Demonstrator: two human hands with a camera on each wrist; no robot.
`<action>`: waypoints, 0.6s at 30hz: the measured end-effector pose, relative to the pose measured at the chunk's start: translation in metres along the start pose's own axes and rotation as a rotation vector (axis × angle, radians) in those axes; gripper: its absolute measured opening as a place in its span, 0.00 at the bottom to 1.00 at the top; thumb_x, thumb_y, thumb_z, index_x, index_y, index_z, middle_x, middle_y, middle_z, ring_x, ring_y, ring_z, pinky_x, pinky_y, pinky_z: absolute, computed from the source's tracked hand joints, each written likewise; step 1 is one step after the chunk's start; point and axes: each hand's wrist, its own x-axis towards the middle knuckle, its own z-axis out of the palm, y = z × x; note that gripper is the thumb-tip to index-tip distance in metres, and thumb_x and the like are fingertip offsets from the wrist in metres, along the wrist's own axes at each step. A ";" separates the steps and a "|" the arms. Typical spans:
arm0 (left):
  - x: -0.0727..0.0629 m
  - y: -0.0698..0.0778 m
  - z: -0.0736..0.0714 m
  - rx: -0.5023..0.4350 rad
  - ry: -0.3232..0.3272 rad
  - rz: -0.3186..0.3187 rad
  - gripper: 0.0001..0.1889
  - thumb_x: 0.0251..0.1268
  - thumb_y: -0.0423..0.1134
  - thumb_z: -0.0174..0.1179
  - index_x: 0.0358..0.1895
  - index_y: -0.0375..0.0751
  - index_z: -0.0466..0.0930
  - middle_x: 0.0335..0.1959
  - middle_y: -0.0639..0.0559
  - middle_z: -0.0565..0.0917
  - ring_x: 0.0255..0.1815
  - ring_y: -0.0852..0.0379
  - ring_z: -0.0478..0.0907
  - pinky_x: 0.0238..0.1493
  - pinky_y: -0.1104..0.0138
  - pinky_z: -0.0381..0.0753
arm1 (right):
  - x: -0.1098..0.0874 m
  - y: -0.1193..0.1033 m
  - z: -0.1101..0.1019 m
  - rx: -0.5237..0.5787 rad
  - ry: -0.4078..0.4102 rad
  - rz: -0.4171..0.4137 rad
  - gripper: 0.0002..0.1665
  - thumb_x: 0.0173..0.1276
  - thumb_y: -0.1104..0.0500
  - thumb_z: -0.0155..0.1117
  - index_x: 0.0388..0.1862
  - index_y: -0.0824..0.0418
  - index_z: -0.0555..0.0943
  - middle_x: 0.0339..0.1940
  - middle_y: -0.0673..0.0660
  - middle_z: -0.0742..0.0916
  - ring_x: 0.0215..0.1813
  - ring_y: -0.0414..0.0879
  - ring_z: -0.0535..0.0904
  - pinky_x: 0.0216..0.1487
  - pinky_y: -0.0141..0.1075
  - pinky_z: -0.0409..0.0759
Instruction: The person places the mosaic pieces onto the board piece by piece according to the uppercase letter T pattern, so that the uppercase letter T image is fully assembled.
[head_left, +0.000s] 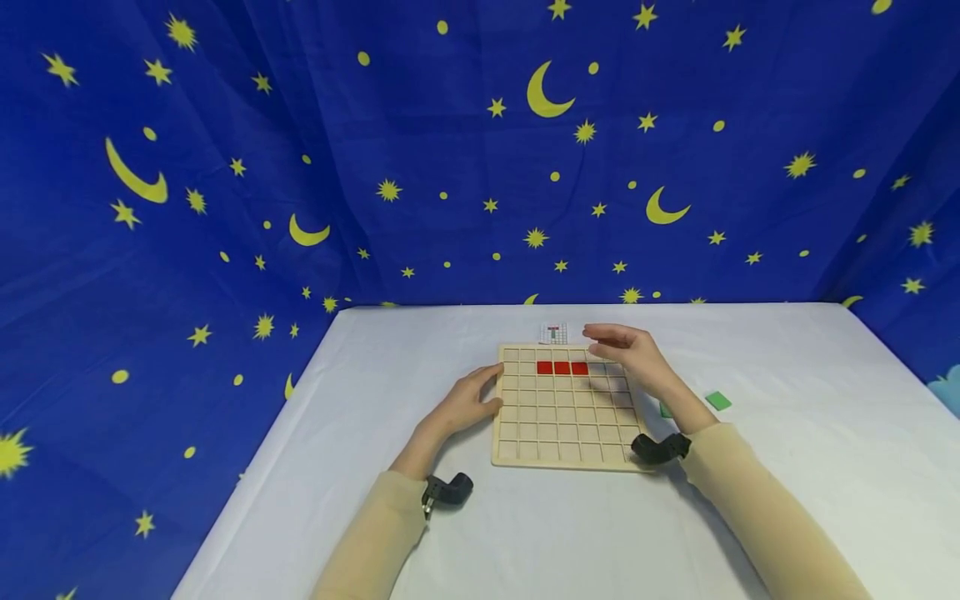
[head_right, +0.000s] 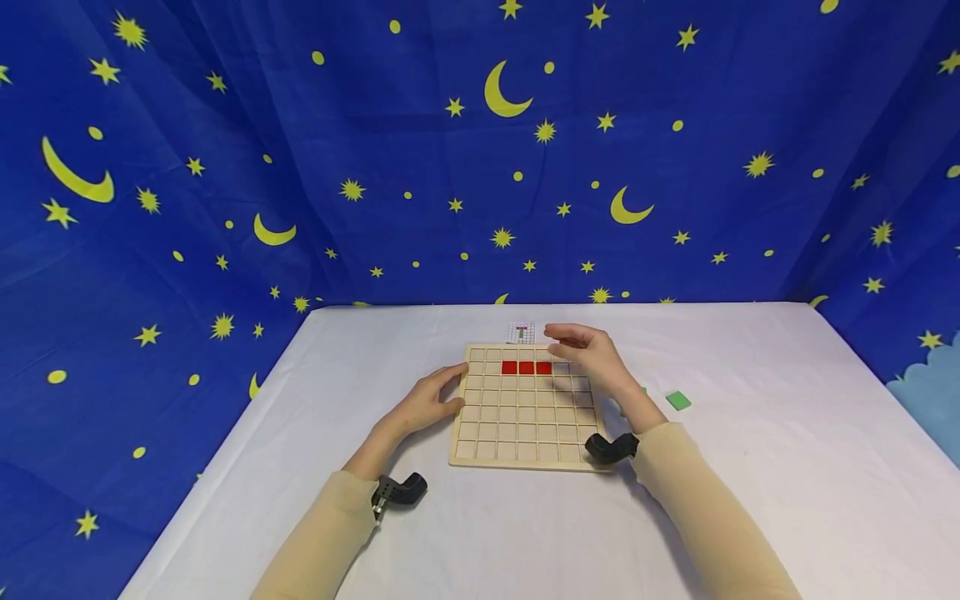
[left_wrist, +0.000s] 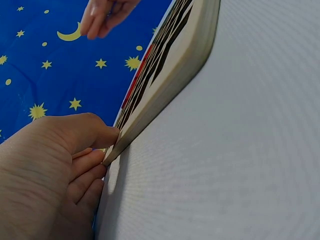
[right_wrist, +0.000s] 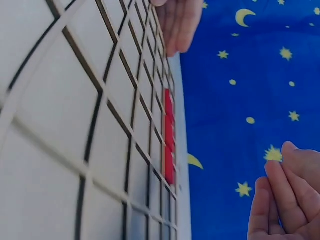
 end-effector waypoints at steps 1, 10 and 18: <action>0.000 0.000 0.000 0.002 -0.002 -0.003 0.34 0.62 0.36 0.59 0.71 0.35 0.59 0.68 0.41 0.66 0.69 0.47 0.59 0.69 0.59 0.57 | -0.002 -0.001 -0.004 -0.006 0.009 -0.007 0.28 0.66 0.56 0.64 0.62 0.66 0.73 0.60 0.61 0.78 0.60 0.55 0.74 0.52 0.29 0.77; 0.002 0.003 -0.002 -0.001 -0.017 -0.022 0.34 0.62 0.37 0.59 0.71 0.36 0.59 0.68 0.42 0.65 0.70 0.47 0.59 0.70 0.59 0.57 | -0.035 0.000 -0.045 -0.080 0.126 -0.045 0.30 0.66 0.53 0.63 0.64 0.63 0.72 0.61 0.58 0.78 0.58 0.43 0.73 0.52 0.24 0.75; 0.001 0.002 0.001 -0.008 -0.010 -0.005 0.34 0.62 0.36 0.59 0.70 0.34 0.59 0.68 0.40 0.65 0.69 0.45 0.59 0.69 0.57 0.58 | -0.072 0.010 -0.074 -0.158 0.224 -0.001 0.34 0.66 0.49 0.63 0.65 0.65 0.70 0.60 0.53 0.79 0.57 0.36 0.72 0.50 0.19 0.73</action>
